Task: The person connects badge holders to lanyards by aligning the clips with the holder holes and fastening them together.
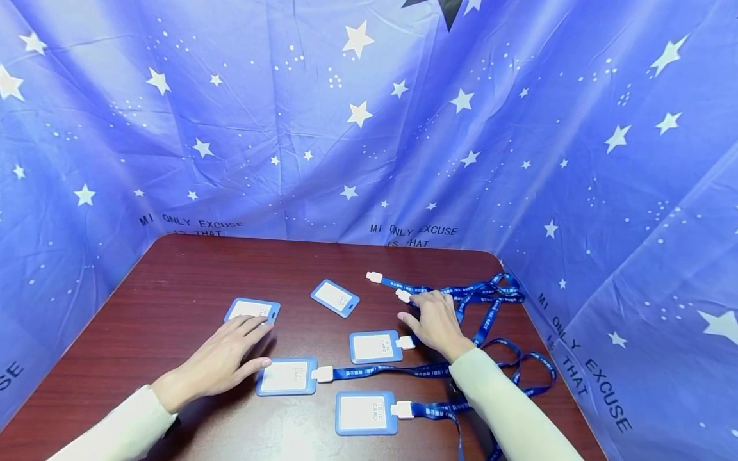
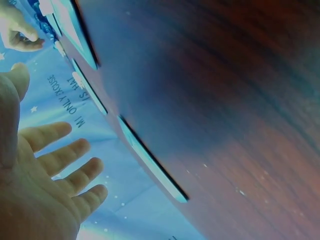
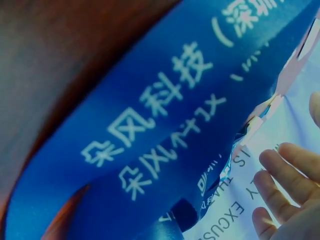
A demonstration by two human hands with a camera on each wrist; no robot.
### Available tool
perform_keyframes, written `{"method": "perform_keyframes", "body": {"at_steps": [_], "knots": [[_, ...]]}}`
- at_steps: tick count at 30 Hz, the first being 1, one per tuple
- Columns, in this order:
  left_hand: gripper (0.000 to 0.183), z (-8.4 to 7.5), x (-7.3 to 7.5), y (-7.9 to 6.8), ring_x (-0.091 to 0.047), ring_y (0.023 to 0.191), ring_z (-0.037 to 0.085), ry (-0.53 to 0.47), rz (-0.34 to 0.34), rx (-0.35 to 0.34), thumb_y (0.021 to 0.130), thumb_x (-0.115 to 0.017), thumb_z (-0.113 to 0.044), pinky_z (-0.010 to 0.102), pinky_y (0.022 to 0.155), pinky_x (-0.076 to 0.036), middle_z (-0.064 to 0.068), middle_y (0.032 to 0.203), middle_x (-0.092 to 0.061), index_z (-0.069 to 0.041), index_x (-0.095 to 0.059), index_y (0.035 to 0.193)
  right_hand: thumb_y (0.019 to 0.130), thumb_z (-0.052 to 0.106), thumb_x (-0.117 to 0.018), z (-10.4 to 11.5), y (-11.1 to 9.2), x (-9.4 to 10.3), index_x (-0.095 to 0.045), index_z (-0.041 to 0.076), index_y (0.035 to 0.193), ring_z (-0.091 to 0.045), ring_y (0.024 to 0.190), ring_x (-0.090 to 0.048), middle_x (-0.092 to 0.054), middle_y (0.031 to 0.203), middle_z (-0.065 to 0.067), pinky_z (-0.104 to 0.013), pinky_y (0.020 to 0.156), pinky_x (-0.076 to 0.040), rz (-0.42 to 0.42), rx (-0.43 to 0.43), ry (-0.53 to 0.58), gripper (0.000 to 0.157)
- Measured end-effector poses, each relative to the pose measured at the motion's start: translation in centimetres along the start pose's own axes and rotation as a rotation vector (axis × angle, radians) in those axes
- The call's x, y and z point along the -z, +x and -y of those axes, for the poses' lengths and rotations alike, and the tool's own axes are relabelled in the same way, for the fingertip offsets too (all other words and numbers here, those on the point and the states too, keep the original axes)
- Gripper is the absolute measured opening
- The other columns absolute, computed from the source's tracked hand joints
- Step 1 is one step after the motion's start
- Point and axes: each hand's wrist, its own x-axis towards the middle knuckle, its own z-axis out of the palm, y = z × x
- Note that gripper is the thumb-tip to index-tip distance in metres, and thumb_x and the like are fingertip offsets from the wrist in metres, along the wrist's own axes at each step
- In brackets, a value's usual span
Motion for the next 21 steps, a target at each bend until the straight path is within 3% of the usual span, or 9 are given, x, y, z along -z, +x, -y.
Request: {"method": "perform_keyframes", "body": {"at_steps": [21], "knots": [[0.062, 0.3, 0.0, -0.7, -0.053, 0.13, 0.04, 0.027, 0.018, -0.02, 0.095, -0.071, -0.045, 0.058, 0.113, -0.038, 0.02, 0.137, -0.06, 0.0, -0.062, 0.137, 0.089, 0.039, -0.08, -0.6, 1.8, -0.4, -0.072, 0.001, 0.122, -0.035, 0.109, -0.057, -0.072, 0.118, -0.018, -0.05, 0.089, -0.037, 0.044, -0.087, -0.05, 0.051]]}}
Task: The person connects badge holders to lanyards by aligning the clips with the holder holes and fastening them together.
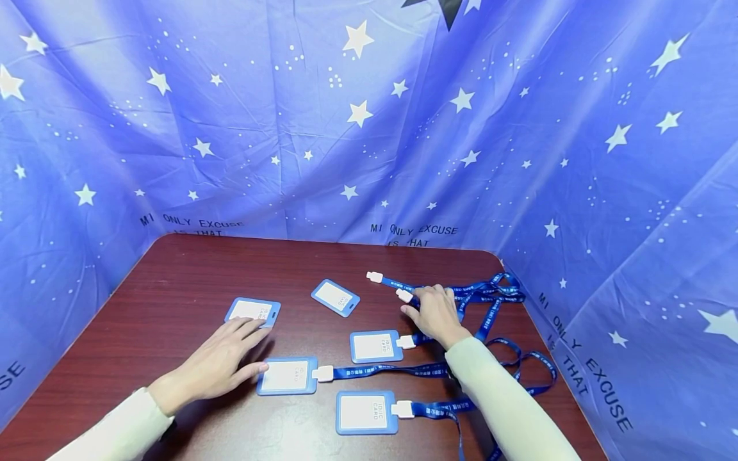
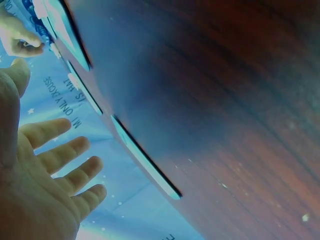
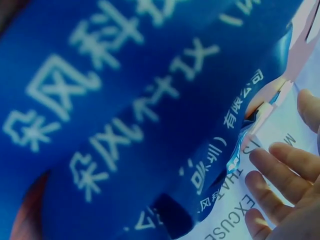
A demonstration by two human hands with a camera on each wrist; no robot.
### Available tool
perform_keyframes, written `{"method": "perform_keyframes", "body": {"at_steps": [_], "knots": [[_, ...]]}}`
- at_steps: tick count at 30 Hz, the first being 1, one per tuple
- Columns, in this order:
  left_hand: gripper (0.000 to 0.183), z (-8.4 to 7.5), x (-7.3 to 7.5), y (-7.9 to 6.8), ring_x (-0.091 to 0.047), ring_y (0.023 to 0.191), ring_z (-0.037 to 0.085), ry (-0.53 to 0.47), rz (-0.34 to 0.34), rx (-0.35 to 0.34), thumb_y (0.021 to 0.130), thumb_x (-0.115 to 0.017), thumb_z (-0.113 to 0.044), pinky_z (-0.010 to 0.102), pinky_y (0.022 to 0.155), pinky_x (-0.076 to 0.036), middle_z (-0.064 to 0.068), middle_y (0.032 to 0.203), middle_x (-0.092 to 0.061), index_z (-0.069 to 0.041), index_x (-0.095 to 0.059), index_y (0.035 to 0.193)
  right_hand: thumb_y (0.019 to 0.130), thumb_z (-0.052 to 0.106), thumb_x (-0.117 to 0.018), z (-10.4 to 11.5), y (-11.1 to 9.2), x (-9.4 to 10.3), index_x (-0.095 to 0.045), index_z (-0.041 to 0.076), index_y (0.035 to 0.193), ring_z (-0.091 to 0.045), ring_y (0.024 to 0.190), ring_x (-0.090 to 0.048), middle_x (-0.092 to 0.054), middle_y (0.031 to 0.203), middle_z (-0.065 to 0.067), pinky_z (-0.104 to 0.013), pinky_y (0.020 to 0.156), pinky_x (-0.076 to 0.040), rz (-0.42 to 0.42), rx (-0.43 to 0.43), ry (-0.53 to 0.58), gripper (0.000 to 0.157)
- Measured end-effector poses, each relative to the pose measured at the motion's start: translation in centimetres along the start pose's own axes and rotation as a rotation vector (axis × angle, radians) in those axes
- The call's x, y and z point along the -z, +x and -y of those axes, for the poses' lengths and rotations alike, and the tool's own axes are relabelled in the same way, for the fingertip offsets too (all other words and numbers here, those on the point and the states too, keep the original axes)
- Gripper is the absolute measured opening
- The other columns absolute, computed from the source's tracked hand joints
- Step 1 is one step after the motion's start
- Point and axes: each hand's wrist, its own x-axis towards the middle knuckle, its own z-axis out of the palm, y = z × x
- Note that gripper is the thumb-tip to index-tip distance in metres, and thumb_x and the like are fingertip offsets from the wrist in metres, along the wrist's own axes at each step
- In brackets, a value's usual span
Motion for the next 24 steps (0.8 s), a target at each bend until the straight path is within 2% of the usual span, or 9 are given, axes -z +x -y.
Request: {"method": "perform_keyframes", "body": {"at_steps": [5, 24], "knots": [[0.062, 0.1, -0.2, -0.1, -0.053, 0.13, 0.04, -0.007, 0.003, 0.0, 0.095, -0.071, -0.045, 0.058, 0.113, -0.038, 0.019, 0.137, -0.061, -0.001, -0.062, 0.137, 0.09, 0.039, -0.08, -0.1, 0.6, -0.1, -0.072, 0.0, 0.122, -0.034, 0.104, -0.056, -0.072, 0.116, -0.018, -0.047, 0.086, -0.036, 0.014, -0.011, -0.009, 0.051], [0.06, -0.1, -0.3, -0.2, -0.053, 0.131, 0.039, -0.024, 0.004, 0.003, 0.095, -0.071, -0.044, 0.057, 0.113, -0.037, 0.018, 0.137, -0.061, -0.002, -0.062, 0.137, 0.092, 0.039, -0.077, 0.3, 2.2, -1.1, -0.07, -0.002, 0.125, -0.035, 0.105, -0.056, -0.07, 0.12, -0.02, -0.048, 0.084, -0.036, 0.078, -0.047, -0.091, 0.053]]}}
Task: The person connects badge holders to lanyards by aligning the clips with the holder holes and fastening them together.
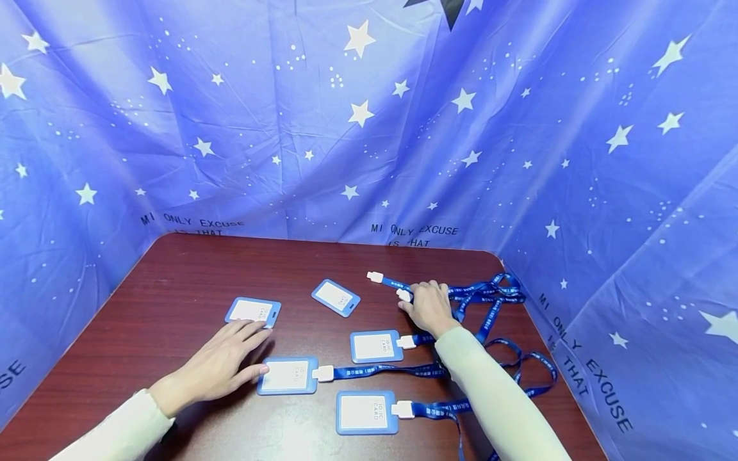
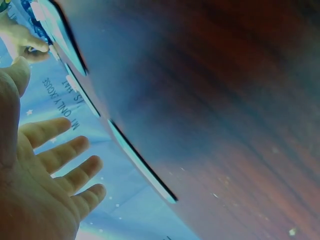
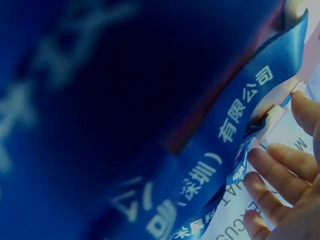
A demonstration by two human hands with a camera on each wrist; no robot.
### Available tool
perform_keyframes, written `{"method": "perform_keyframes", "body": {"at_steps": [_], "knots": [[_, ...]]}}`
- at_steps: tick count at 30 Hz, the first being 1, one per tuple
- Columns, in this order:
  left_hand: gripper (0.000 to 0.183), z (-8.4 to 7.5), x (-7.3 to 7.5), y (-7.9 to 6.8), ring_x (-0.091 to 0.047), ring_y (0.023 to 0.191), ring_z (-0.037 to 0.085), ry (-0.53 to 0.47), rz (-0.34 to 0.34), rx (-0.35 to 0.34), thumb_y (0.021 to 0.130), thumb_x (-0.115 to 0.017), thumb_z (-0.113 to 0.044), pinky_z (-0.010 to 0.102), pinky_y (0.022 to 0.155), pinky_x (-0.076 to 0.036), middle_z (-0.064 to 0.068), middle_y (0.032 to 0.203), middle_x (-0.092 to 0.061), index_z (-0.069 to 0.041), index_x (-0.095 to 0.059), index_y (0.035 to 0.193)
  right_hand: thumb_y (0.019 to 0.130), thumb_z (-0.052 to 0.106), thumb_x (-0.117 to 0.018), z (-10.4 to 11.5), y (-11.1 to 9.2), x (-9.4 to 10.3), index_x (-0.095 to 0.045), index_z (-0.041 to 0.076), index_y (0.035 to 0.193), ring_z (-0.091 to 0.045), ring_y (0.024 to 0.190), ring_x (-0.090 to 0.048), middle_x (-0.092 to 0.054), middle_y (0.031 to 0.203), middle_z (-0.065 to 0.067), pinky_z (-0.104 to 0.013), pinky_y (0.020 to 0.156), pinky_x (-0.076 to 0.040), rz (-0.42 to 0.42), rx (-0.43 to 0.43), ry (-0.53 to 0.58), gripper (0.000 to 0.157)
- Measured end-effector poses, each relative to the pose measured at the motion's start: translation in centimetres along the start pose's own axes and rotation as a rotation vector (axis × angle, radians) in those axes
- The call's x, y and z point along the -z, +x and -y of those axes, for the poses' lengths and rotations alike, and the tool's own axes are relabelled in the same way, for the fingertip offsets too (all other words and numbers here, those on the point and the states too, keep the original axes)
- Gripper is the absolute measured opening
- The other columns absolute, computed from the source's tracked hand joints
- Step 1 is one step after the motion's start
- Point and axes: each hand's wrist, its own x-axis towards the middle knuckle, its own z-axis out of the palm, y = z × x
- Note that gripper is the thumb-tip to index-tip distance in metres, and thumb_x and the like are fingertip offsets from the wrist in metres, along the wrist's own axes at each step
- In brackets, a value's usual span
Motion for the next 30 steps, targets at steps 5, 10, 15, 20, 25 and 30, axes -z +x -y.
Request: {"method": "perform_keyframes", "body": {"at_steps": [5, 10, 15, 20, 25, 30], "knots": [[0.06, 0.09, -0.06, 0.03, -0.054, 0.129, 0.039, 0.005, -0.013, -0.008, 0.094, -0.072, -0.043, 0.058, 0.112, -0.038, 0.018, 0.136, -0.061, -0.002, -0.063, 0.136, 0.093, 0.038, -0.076, 0.13, 0.38, -0.05, -0.07, -0.002, 0.125, -0.034, 0.105, -0.057, -0.07, 0.12, -0.019, -0.046, 0.083, -0.037, 0.019, -0.005, -0.016, 0.052], [0.059, 0.15, -0.1, 0.07, -0.054, 0.129, 0.038, 0.009, -0.014, -0.011, 0.094, -0.072, -0.044, 0.057, 0.112, -0.039, 0.016, 0.135, -0.062, -0.003, -0.063, 0.136, 0.093, 0.037, -0.076, 0.07, 0.48, -0.13, -0.07, -0.002, 0.125, -0.034, 0.103, -0.057, -0.07, 0.118, -0.019, -0.045, 0.081, -0.037, 0.028, -0.023, -0.035, 0.051], [0.059, 0.11, -0.09, 0.02, -0.053, 0.129, 0.038, 0.004, -0.005, -0.007, 0.094, -0.072, -0.043, 0.057, 0.112, -0.039, 0.016, 0.136, -0.061, -0.003, -0.063, 0.136, 0.093, 0.036, -0.076, 0.06, 0.62, -0.47, -0.071, -0.001, 0.124, -0.033, 0.103, -0.057, -0.071, 0.118, -0.018, -0.044, 0.082, -0.038, 0.045, -0.039, -0.047, 0.049], [0.06, 0.15, -0.22, -0.01, -0.054, 0.128, 0.037, 0.011, -0.011, -0.018, 0.094, -0.072, -0.044, 0.056, 0.112, -0.039, 0.016, 0.135, -0.062, -0.002, -0.063, 0.136, 0.093, 0.034, -0.077, 0.17, 0.8, -0.81, -0.074, 0.001, 0.118, -0.031, 0.097, -0.057, -0.072, 0.108, -0.015, -0.044, 0.08, -0.037, 0.027, -0.018, -0.052, 0.041], [0.06, 0.16, -0.37, -0.03, -0.054, 0.128, 0.037, 0.011, -0.011, -0.021, 0.094, -0.072, -0.044, 0.056, 0.112, -0.039, 0.016, 0.135, -0.061, -0.001, -0.063, 0.136, 0.092, 0.026, -0.079, 0.39, 0.71, -0.9, -0.076, 0.005, 0.105, -0.029, 0.091, -0.058, -0.072, 0.097, -0.011, -0.046, 0.081, -0.039, -0.009, 0.017, -0.045, 0.025], [0.06, 0.13, -0.41, -0.07, -0.053, 0.128, 0.037, 0.007, -0.008, -0.017, 0.094, -0.072, -0.043, 0.055, 0.113, -0.038, 0.016, 0.135, -0.061, -0.001, -0.063, 0.136, 0.091, 0.02, -0.078, 0.63, 0.49, -0.94, -0.076, 0.005, 0.101, -0.03, 0.091, -0.059, -0.073, 0.097, -0.011, -0.047, 0.084, -0.04, -0.023, 0.035, -0.034, 0.018]]}}
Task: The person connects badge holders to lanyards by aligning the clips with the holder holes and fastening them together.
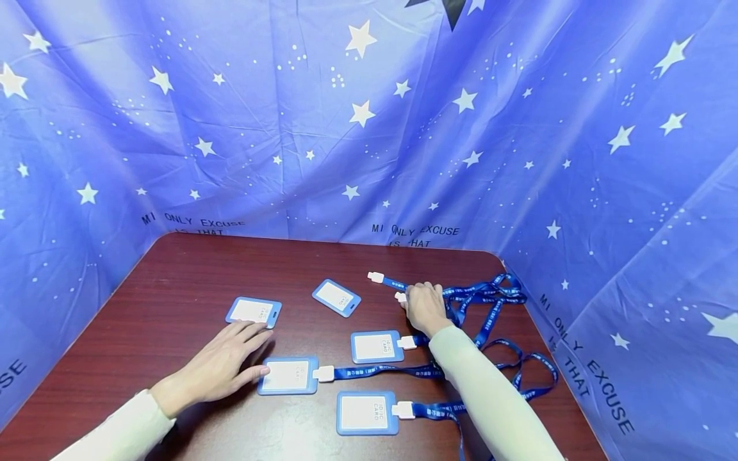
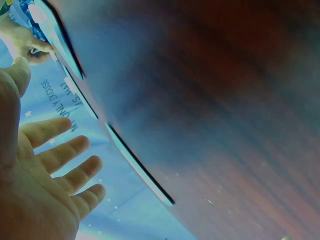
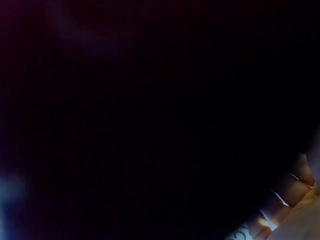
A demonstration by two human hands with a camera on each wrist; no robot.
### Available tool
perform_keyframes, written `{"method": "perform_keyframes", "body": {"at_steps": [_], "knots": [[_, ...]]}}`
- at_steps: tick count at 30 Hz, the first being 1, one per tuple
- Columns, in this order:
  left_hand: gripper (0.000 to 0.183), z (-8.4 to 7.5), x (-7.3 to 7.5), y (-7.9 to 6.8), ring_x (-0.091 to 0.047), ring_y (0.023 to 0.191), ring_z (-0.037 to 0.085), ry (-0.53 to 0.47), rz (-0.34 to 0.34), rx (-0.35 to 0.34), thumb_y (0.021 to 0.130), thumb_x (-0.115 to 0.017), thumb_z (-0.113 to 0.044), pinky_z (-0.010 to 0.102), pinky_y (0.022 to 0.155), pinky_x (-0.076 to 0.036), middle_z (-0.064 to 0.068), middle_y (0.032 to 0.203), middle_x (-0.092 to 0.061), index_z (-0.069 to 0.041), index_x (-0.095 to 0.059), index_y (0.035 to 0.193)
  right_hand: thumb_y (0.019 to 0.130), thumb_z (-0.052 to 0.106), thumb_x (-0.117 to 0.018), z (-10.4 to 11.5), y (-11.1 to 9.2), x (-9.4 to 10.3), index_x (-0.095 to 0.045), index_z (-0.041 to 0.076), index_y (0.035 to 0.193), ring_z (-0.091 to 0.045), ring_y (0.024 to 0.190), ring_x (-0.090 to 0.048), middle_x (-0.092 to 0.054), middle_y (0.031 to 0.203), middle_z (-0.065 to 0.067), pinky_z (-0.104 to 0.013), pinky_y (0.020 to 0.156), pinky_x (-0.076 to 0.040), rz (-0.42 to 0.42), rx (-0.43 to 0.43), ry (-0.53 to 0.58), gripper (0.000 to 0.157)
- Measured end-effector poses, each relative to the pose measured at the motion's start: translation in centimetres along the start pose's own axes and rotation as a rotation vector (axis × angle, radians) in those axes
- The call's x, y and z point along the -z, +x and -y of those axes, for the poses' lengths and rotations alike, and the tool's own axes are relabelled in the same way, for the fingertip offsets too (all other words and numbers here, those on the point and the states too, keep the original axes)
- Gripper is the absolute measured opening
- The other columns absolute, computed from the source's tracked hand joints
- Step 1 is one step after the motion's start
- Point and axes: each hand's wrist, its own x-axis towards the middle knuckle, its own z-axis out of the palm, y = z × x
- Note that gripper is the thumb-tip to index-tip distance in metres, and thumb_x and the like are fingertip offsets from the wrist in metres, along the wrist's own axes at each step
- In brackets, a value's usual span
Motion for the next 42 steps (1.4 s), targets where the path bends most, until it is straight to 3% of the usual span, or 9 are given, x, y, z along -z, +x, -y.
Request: {"method": "perform_keyframes", "body": {"at_steps": [17, 27, 42], "knots": [[0.06, 0.1, -0.1, -0.1, -0.053, 0.129, 0.037, -0.003, 0.004, 0.012, 0.094, -0.072, -0.042, 0.056, 0.113, -0.038, 0.016, 0.136, -0.061, -0.001, -0.063, 0.137, 0.093, 0.013, -0.074, 0.4, -1.6, 0.7, -0.075, 0.005, 0.111, -0.032, 0.101, -0.062, -0.075, 0.108, -0.013, -0.05, 0.093, -0.04, -0.045, 0.015, 0.078, 0.02], [0.059, 0.1, -0.1, 0.0, -0.053, 0.128, 0.037, -0.004, 0.003, 0.006, 0.094, -0.072, -0.042, 0.056, 0.112, -0.039, 0.016, 0.136, -0.061, -0.001, -0.063, 0.136, 0.092, 0.016, -0.078, 0.8, -2.4, 1.0, -0.076, 0.007, 0.109, -0.03, 0.099, -0.062, -0.076, 0.108, -0.01, -0.05, 0.093, -0.04, -0.078, 0.053, 0.135, 0.02], [0.062, 0.1, 0.1, 0.3, -0.052, 0.131, 0.04, 0.001, 0.037, 0.034, 0.095, -0.071, -0.044, 0.057, 0.114, -0.037, 0.019, 0.139, -0.06, -0.001, -0.062, 0.138, 0.093, 0.015, -0.076, 1.1, -2.8, 1.5, -0.077, 0.009, 0.108, -0.028, 0.1, -0.062, -0.075, 0.108, -0.009, -0.05, 0.095, -0.04, -0.089, 0.089, 0.133, 0.016]]}}
